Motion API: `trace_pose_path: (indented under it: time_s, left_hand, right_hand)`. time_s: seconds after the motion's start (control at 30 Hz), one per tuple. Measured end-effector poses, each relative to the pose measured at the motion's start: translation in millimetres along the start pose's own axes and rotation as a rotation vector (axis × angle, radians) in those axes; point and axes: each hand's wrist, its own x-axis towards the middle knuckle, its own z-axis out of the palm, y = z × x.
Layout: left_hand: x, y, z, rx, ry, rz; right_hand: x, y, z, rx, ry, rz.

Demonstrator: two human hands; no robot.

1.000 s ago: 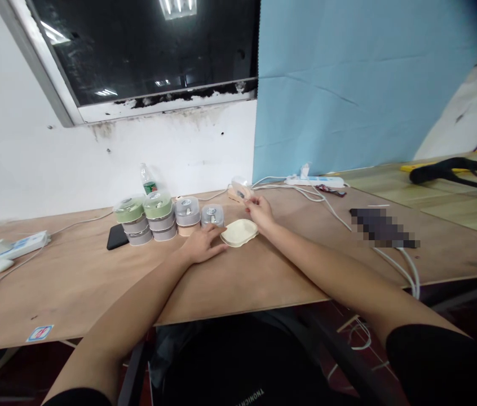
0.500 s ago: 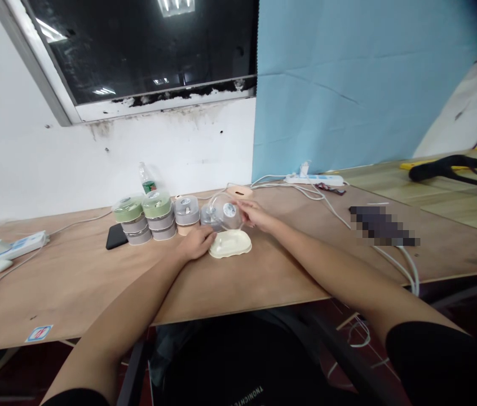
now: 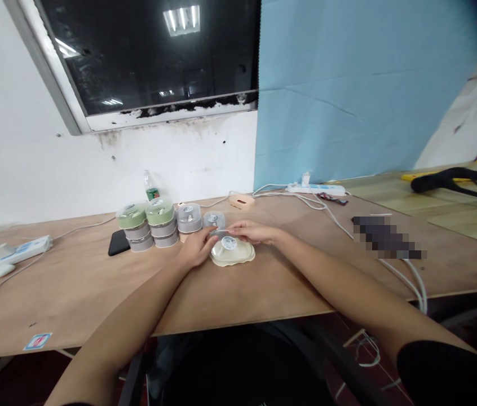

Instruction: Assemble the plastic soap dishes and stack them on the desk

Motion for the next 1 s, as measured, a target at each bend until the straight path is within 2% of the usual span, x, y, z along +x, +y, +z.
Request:
trace_pose_path:
  time_s: [0.13,0.23,0.33,0.63,0.73,1.0]
  left_hand:
    - [0,5,-0.2,0.111,-0.104,-0.017]
    - [2,2,2.6,0.128,-0.179,-0.004]
    - [4,-1,3.9,0.126,-0.238,0.002]
    - [7,-1,0.8,0.205,-0.237,-0.156]
    - [9,-4,-0.7,0.220,-0.245,-0.152]
    - [9,-6,-3.5,0.132,-0.220,-0.091]
  right_hand:
    - [10,11,-4,-0.063,0.142,-0.112]
    - [15,22,-8,-0.284,0.242,-0.146]
    - [17,30,-9,-0.460,0.250,-0.160]
    - [16,28,-5,-0.689,0.272,-0.165]
    - [16,26,-2,-0.748,0.270,-0.233]
    - [16,27,1,-0.640,0.272,-0.325]
